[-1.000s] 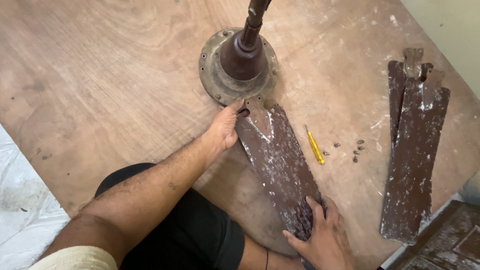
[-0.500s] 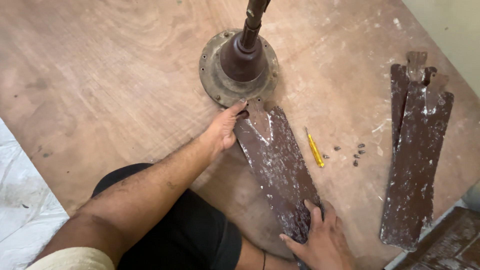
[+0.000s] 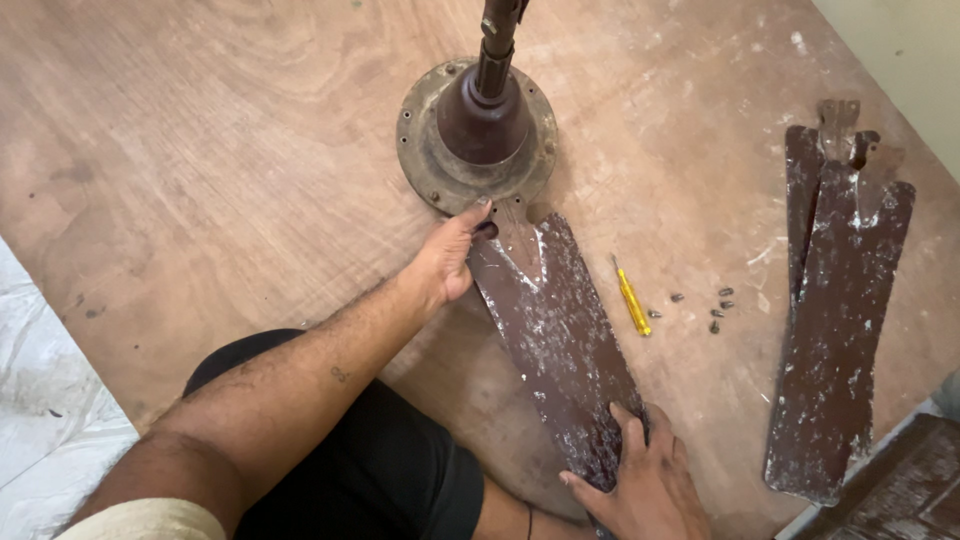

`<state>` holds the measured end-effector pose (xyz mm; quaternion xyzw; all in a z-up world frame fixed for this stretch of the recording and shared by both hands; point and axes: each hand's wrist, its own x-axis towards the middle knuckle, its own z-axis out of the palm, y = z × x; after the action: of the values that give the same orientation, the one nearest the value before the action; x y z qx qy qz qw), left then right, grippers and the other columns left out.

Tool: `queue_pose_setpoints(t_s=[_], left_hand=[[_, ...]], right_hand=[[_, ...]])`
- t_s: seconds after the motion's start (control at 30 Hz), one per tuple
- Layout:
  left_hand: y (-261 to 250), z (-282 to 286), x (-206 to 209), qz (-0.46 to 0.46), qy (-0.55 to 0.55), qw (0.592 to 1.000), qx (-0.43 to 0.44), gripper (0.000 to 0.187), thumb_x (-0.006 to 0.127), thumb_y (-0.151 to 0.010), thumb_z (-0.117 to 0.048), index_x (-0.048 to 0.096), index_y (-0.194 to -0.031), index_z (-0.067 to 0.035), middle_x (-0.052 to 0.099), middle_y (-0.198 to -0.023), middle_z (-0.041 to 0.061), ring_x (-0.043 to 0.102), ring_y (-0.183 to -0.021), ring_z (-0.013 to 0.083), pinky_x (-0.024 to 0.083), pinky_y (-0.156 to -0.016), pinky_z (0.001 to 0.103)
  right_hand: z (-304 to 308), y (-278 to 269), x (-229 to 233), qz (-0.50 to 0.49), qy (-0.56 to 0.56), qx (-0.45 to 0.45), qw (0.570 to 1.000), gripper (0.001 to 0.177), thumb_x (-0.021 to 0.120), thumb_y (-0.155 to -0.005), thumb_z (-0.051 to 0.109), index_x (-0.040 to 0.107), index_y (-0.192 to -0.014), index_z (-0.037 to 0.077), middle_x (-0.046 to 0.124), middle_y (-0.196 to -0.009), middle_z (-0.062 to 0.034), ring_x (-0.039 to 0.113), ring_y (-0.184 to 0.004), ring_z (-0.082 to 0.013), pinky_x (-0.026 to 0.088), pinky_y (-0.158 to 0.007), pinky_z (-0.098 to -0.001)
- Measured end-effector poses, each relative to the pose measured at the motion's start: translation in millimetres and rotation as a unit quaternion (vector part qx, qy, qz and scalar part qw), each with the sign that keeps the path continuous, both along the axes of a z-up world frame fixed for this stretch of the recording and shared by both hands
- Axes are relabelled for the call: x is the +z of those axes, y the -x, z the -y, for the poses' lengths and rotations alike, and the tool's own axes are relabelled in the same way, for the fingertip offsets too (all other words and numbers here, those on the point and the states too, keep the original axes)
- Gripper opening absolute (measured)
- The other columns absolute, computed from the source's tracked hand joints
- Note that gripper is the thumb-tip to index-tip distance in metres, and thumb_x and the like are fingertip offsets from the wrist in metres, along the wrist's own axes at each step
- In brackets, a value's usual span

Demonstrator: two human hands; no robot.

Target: The person removes the blades from a ceiling fan hub using a screwdriver. They unscrew each blade, detach it, and place it on the floor beside them.

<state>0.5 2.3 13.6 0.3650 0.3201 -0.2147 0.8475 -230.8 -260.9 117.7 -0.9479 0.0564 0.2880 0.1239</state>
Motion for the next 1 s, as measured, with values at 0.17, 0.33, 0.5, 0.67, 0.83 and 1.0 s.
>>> queue_pose_setpoints(t_s=[0.17, 0.33, 0.5, 0.67, 0.83, 1.0], left_hand=[[-3.9, -1.3, -9.8, -0.014, 0.047, 0.999, -0.018, 0.035, 0.076, -0.088, -0.032, 0.066, -0.110, -0.008, 0.067, -0.101, 0.008, 0.063, -0.093, 0.0240, 0.057, -0.086, 0.047], [-3.6, -2.1, -16.5, -0.010, 0.052, 0.999, -0.012, 0.031, 0.075, -0.085, -0.030, 0.066, -0.107, -0.010, 0.067, -0.098, 0.006, 0.064, -0.090, 0.0227, 0.058, -0.085, 0.047], [-3.6, -1.9, -13.9, 0.004, 0.054, 0.998, -0.013, 0.033, 0.076, -0.086, -0.030, 0.066, -0.110, -0.010, 0.066, -0.099, 0.006, 0.062, -0.089, 0.0211, 0.057, -0.083, 0.045], [-2.4, -2.0, -10.0, -0.011, 0.031, 0.999, -0.007, 0.034, 0.075, -0.086, -0.029, 0.065, -0.111, -0.009, 0.067, -0.102, 0.008, 0.062, -0.091, 0.0222, 0.058, -0.082, 0.046], [-2.8, -1.2, -6.9, -0.007, 0.015, 1.000, 0.001, 0.036, 0.076, -0.085, -0.028, 0.066, -0.113, -0.008, 0.067, -0.105, 0.008, 0.061, -0.094, 0.0205, 0.059, -0.085, 0.046], [-4.5, -1.6, -2.2, -0.019, 0.020, 1.000, 0.004, 0.038, 0.079, -0.083, -0.027, 0.065, -0.113, -0.008, 0.066, -0.103, 0.009, 0.061, -0.093, 0.0224, 0.058, -0.084, 0.047]], right_hand=[[0.0, 1.0, -2.2, 0.010, -0.002, 0.006, 1.000, 0.117, 0.088, -0.060, 0.060, 0.034, -0.152, 0.012, 0.027, -0.150, -0.0291, 0.036, -0.134, -0.0516, 0.040, -0.109, -0.0566], [0.8, 1.2, -3.0, 0.012, -0.008, 0.007, 1.000, 0.117, 0.088, -0.059, 0.060, 0.034, -0.151, 0.011, 0.027, -0.150, -0.0296, 0.035, -0.135, -0.0526, 0.039, -0.109, -0.0572], [0.1, 0.3, -0.5, -0.001, -0.004, 0.003, 1.000, 0.117, 0.088, -0.061, 0.060, 0.033, -0.152, 0.012, 0.024, -0.152, -0.0307, 0.033, -0.136, -0.0540, 0.038, -0.110, -0.0571], [-1.4, -0.1, 1.4, -0.009, 0.001, -0.002, 1.000, 0.117, 0.087, -0.061, 0.060, 0.033, -0.153, 0.013, 0.025, -0.152, -0.0304, 0.032, -0.137, -0.0537, 0.038, -0.111, -0.0570], [-1.7, -1.3, 2.7, -0.030, 0.009, -0.005, 1.000, 0.117, 0.087, -0.062, 0.061, 0.032, -0.154, 0.014, 0.023, -0.153, -0.0304, 0.030, -0.138, -0.0534, 0.037, -0.112, -0.0564], [-1.2, -1.5, 0.7, -0.017, 0.007, 0.002, 1.000, 0.118, 0.086, -0.062, 0.062, 0.032, -0.154, 0.013, 0.024, -0.153, -0.0302, 0.030, -0.139, -0.0523, 0.037, -0.112, -0.0563]])
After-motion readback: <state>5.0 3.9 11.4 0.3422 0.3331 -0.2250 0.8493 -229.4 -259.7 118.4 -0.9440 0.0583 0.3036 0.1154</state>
